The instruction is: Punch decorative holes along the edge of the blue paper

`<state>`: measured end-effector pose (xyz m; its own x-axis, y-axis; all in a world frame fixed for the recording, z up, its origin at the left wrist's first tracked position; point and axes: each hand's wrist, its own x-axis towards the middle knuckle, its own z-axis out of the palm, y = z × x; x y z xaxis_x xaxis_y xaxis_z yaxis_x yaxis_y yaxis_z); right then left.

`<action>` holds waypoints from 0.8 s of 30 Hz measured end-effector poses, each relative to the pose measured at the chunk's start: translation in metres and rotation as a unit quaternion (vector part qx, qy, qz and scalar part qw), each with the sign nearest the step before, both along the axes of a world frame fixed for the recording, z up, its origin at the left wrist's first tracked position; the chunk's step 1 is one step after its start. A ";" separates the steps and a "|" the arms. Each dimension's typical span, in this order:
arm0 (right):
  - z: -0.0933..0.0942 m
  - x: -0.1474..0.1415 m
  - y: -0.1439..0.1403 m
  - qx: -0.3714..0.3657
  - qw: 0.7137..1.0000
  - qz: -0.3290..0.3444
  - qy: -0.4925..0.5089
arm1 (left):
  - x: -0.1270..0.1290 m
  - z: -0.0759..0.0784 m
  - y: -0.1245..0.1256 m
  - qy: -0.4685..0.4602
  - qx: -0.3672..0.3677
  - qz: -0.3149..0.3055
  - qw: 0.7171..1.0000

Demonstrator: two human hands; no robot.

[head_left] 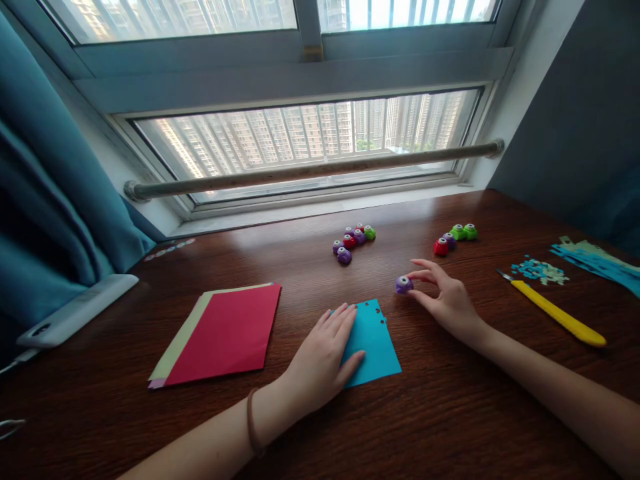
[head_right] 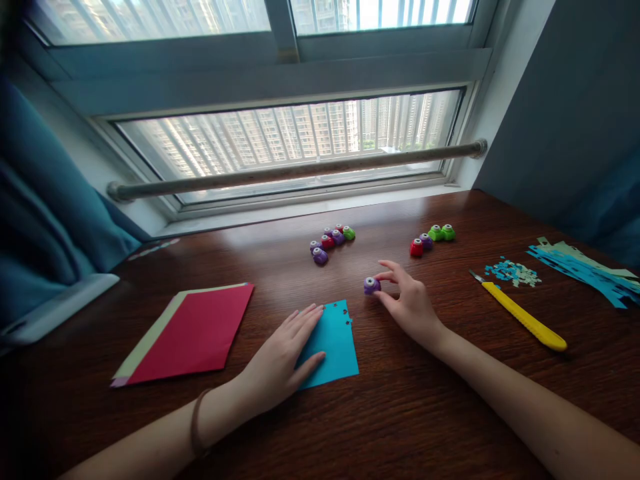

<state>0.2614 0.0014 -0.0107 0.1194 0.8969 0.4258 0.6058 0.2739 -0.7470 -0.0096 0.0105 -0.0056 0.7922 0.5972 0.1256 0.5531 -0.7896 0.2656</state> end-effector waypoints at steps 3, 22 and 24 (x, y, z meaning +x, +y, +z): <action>-0.003 0.025 0.013 0.007 0.997 -0.073 0.012 | 0.001 0.000 0.001 0.000 -0.001 0.001 1.000; -0.013 0.053 0.026 0.075 0.968 -0.221 -0.092 | 0.001 -0.001 -0.001 -0.003 0.065 0.020 0.998; -0.002 0.030 0.014 0.066 0.987 -0.096 -0.114 | 0.002 -0.001 -0.001 -0.003 0.065 0.022 0.998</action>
